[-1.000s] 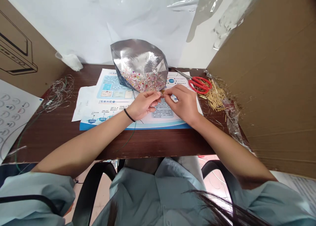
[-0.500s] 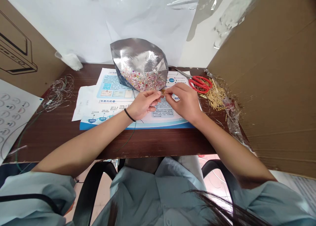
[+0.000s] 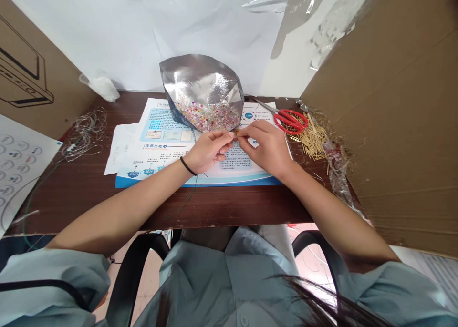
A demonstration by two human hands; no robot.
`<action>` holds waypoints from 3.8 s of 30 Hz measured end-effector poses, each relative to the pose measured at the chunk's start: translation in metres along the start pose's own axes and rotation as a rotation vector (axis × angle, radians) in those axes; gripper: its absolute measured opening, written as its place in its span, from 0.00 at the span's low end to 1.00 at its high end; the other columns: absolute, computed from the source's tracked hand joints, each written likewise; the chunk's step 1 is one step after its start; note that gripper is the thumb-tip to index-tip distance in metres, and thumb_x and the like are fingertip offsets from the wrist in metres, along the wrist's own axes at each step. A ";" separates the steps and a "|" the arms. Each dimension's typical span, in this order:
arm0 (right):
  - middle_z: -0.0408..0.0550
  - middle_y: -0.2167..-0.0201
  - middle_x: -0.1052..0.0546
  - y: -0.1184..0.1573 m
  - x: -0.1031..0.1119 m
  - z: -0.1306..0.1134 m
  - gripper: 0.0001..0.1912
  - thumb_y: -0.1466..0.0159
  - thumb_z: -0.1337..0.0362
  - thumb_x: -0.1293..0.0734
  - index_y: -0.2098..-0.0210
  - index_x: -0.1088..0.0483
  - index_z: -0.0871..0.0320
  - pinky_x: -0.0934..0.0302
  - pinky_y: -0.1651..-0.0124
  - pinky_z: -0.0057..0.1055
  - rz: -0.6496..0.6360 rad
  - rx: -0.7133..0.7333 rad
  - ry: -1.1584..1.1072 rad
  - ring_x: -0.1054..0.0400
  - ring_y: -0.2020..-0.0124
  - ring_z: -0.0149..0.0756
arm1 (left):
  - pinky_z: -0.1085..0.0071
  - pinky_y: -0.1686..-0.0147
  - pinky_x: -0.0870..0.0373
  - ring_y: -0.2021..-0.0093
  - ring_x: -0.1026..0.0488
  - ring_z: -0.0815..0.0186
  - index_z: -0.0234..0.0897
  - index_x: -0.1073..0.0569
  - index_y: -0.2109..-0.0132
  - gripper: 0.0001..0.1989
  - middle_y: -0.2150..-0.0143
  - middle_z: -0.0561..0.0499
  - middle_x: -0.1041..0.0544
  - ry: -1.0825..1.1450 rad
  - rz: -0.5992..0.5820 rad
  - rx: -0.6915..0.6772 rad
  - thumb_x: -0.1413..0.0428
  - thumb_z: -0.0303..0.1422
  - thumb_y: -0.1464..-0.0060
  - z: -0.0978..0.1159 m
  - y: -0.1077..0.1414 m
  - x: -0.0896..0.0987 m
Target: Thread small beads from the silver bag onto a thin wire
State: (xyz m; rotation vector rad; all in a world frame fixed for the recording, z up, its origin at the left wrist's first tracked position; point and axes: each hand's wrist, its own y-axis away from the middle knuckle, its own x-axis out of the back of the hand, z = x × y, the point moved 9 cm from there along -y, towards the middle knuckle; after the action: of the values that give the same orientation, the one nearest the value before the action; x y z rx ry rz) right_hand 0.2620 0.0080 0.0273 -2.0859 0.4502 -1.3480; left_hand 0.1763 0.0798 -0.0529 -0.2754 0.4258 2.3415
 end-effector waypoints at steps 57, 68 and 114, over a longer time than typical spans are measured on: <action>0.41 0.80 0.30 0.005 -0.029 0.063 0.04 0.45 0.65 0.31 0.71 0.25 0.59 0.44 0.70 0.31 -0.478 -0.419 -0.318 0.41 0.78 0.28 | 0.79 0.81 0.50 0.81 0.46 0.78 0.38 0.38 0.66 0.12 0.76 0.58 0.37 -0.017 0.110 -0.376 0.50 0.37 0.34 0.037 0.009 0.009; 0.46 0.71 0.23 0.000 -0.024 0.062 0.09 0.38 0.64 0.37 0.68 0.25 0.58 0.39 0.65 0.33 -0.442 -0.392 -0.345 0.35 0.73 0.31 | 0.79 0.81 0.49 0.79 0.45 0.77 0.38 0.36 0.67 0.15 0.75 0.56 0.36 -0.155 0.072 -0.416 0.46 0.43 0.38 0.035 0.010 0.006; 0.49 0.77 0.23 0.011 -0.033 0.118 0.06 0.41 0.68 0.34 0.76 0.32 0.59 0.43 0.75 0.29 -0.429 -0.618 -0.405 0.33 0.77 0.31 | 0.70 0.60 0.34 0.64 0.28 0.65 0.34 0.21 0.64 0.13 0.63 0.46 0.22 -1.678 -0.132 -0.589 0.50 0.23 0.47 0.048 -0.044 -0.051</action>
State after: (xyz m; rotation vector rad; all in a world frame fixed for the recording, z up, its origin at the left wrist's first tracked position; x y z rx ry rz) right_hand 0.3557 0.0547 -0.0382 -3.0237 0.2681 -1.0290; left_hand 0.2397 0.0955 -0.0020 1.2695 -1.0312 1.7187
